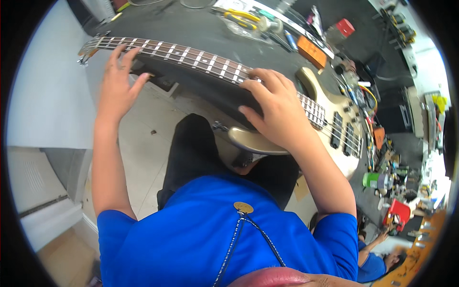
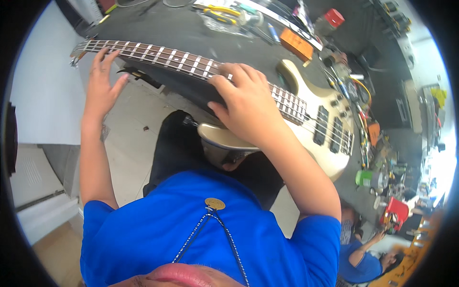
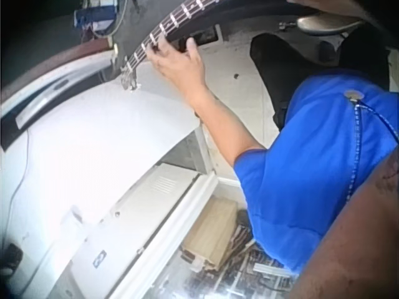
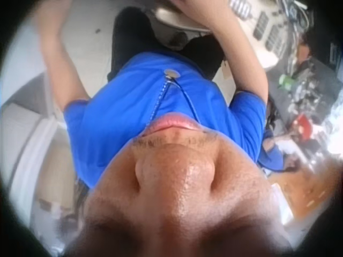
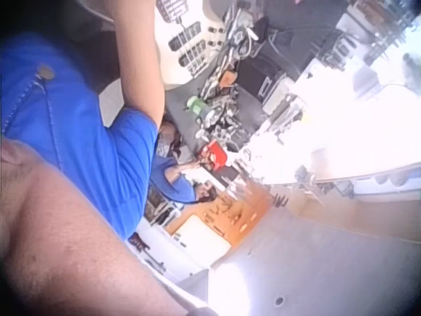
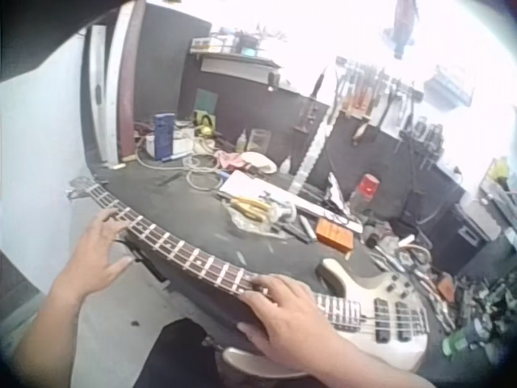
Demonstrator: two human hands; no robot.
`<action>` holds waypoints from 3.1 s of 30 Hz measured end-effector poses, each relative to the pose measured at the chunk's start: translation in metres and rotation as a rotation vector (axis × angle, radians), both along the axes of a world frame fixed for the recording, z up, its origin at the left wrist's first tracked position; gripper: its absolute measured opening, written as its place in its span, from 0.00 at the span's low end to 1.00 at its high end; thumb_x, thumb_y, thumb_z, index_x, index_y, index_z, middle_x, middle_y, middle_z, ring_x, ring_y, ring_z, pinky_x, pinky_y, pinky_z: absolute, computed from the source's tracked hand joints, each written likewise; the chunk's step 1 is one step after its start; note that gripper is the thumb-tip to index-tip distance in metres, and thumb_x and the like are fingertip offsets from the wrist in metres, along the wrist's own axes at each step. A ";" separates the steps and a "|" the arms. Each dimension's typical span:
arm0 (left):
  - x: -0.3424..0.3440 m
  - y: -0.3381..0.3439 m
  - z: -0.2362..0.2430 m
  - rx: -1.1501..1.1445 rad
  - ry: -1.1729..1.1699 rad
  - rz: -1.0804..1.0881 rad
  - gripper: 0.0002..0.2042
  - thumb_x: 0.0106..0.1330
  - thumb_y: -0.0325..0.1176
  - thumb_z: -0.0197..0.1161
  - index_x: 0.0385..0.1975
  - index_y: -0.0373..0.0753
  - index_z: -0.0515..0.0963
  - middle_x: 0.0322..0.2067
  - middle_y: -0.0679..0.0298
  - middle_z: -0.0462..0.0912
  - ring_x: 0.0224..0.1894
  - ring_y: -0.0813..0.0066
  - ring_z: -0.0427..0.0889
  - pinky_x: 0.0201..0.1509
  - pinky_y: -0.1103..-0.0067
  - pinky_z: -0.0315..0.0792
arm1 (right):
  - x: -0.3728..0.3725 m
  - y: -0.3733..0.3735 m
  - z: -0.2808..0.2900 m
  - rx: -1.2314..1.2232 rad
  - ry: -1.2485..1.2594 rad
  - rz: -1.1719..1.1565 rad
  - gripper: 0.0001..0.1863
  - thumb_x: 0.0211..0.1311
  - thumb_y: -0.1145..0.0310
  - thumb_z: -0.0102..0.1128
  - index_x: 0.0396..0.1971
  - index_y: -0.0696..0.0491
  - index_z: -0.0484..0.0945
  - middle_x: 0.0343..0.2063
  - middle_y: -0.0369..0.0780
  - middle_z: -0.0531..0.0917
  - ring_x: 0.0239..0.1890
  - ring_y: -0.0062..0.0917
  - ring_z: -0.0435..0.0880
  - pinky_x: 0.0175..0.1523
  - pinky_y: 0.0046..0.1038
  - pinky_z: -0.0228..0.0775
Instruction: The person repairs a bass guitar by applying liquid from a small bottle to the fretboard and wiping the neck and pickups with a cloth. They move components and wires on the workbench to access the guitar and then test the strings.
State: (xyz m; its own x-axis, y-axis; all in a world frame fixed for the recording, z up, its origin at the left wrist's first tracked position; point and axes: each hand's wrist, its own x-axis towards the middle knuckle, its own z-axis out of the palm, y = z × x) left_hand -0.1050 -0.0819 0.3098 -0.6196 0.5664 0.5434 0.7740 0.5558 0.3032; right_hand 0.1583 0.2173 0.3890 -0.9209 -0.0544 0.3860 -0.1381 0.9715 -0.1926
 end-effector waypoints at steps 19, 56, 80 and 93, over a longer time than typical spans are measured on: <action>-0.046 -0.041 0.029 -0.385 0.227 0.024 0.45 0.56 0.50 0.83 0.78 0.70 0.71 0.82 0.58 0.63 0.81 0.50 0.65 0.78 0.43 0.54 | -0.019 0.005 0.009 -0.132 -0.084 -0.038 0.16 0.56 0.72 0.77 0.46 0.50 0.89 0.55 0.41 0.86 0.57 0.43 0.84 0.62 0.42 0.78; 0.026 0.034 0.049 -0.067 0.072 -0.203 0.31 0.67 0.29 0.75 0.71 0.43 0.76 0.76 0.56 0.72 0.78 0.49 0.70 0.80 0.58 0.64 | 0.176 0.099 0.022 -0.466 0.487 -0.515 0.12 0.66 0.79 0.70 0.48 0.61 0.84 0.40 0.43 0.88 0.43 0.26 0.86 0.54 0.29 0.79; 0.158 0.219 0.097 -0.177 0.046 -0.884 0.16 0.65 0.25 0.73 0.53 0.37 0.85 0.61 0.54 0.86 0.66 0.49 0.81 0.71 0.59 0.69 | 0.169 0.140 -0.021 0.000 0.207 -0.337 0.02 0.64 0.75 0.64 0.33 0.54 0.79 0.30 0.43 0.85 0.37 0.43 0.88 0.43 0.43 0.79; 0.170 0.248 0.091 -0.249 -0.086 -1.008 0.16 0.64 0.23 0.74 0.52 0.35 0.85 0.59 0.54 0.87 0.61 0.49 0.83 0.66 0.60 0.76 | 0.170 0.137 -0.023 -0.010 0.236 -0.305 0.05 0.60 0.77 0.65 0.36 0.54 0.83 0.31 0.42 0.86 0.37 0.42 0.89 0.42 0.41 0.82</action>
State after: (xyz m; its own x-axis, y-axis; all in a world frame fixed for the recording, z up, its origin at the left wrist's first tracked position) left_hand 0.0650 0.1664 0.4009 0.1724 0.9329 0.3163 0.8954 -0.2822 0.3443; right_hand 0.3283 0.3543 0.3662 -0.7799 0.2131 0.5886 0.1153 0.9731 -0.1995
